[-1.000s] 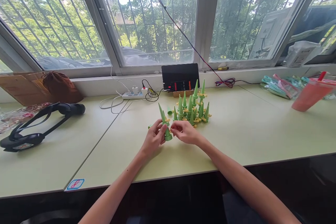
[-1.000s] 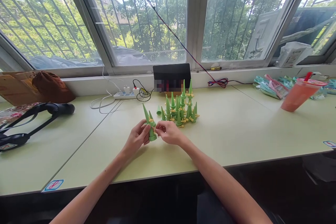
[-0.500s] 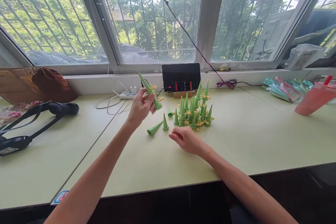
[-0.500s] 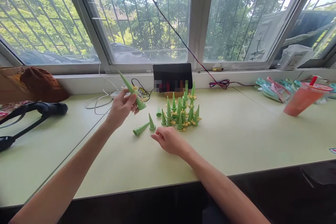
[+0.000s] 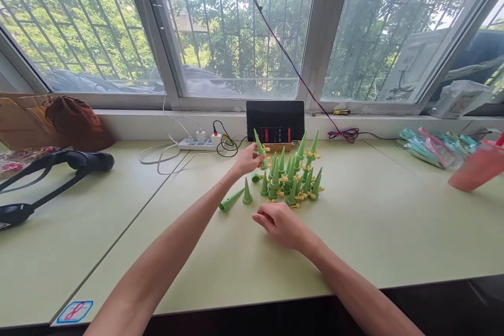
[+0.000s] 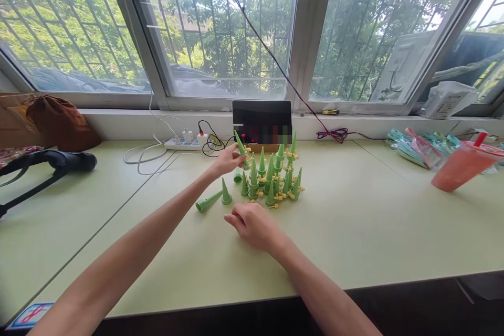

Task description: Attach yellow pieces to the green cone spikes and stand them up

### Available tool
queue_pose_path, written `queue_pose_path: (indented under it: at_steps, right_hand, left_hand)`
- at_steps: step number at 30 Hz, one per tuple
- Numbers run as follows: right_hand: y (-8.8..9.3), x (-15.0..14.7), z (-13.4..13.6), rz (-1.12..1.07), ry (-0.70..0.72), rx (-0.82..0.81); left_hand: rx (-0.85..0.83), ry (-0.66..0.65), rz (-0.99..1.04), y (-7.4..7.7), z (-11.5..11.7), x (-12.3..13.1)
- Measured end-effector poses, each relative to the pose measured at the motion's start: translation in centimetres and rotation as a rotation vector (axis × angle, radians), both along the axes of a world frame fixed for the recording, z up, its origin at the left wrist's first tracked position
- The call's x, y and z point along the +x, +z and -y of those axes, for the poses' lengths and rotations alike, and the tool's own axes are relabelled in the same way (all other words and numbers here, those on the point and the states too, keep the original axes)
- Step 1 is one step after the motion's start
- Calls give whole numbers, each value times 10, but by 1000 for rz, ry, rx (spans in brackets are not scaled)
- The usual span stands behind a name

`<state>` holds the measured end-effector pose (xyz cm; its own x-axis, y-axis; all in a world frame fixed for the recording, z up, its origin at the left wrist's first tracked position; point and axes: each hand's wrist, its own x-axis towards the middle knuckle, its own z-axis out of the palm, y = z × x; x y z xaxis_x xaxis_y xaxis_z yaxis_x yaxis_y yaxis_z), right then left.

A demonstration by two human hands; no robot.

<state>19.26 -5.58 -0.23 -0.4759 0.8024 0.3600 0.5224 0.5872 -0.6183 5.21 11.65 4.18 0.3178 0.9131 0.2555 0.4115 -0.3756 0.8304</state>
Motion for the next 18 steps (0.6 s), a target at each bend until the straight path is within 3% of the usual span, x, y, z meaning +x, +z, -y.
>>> queue_pose_path:
  at_steps: [9, 18]
  right_hand:
    - [-1, 1, 0, 32, -6, -16]
    - [-1, 0, 0, 47, -7, -22]
  left_hand:
    - [-78, -48, -146, -8, 3, 6]
    - [-18, -17, -232, -7, 14, -1]
